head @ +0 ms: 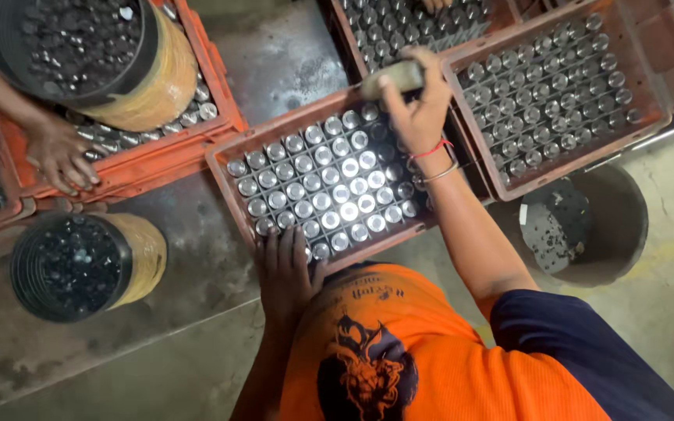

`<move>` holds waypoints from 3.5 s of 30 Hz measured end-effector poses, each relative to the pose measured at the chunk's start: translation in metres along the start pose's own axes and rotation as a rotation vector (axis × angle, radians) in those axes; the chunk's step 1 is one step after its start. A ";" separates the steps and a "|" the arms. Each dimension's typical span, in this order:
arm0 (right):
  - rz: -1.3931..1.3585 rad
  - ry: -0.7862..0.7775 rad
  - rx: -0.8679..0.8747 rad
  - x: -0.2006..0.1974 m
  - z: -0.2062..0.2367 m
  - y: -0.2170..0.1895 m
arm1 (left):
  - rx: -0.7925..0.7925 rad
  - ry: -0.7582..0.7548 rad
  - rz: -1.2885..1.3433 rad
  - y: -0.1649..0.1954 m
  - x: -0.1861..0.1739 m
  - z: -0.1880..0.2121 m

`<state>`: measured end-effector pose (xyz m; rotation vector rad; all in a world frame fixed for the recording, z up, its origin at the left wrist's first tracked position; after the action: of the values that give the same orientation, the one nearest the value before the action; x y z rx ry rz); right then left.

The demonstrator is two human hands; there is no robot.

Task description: The person arranges small cylindrical metal parts into a plastic crate, placing them one by one into the crate's compartments. They then use a cylindrical tool to press down on the parts, ensuring they are seated properly.

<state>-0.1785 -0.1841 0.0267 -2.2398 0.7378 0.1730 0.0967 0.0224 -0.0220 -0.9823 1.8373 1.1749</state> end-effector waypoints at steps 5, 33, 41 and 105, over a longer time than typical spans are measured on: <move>0.138 -0.442 -0.175 0.016 0.001 -0.007 | -0.042 0.004 -0.031 -0.004 0.001 -0.001; 0.177 -0.616 -0.040 -0.056 0.069 -0.055 | 0.031 -0.034 -0.139 -0.016 0.008 -0.001; 0.099 -0.435 0.016 -0.088 0.085 -0.064 | 0.040 0.025 -0.127 -0.015 0.003 -0.004; -0.123 0.255 0.103 -0.056 0.007 0.011 | -0.050 -0.125 0.030 -0.016 0.010 -0.007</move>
<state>-0.2303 -0.1595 0.0343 -2.2234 0.7212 -0.2100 0.1051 0.0088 -0.0341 -0.8911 1.7365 1.2766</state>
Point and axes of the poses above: each hand's wrist, its own z-axis away from the middle knuckle, its own x-axis out of the palm, y = z × x, the point moved 7 cm from there along -z, towards the middle knuckle, and after that the axes turned 6 degrees about -x, right-handed, at the moved point
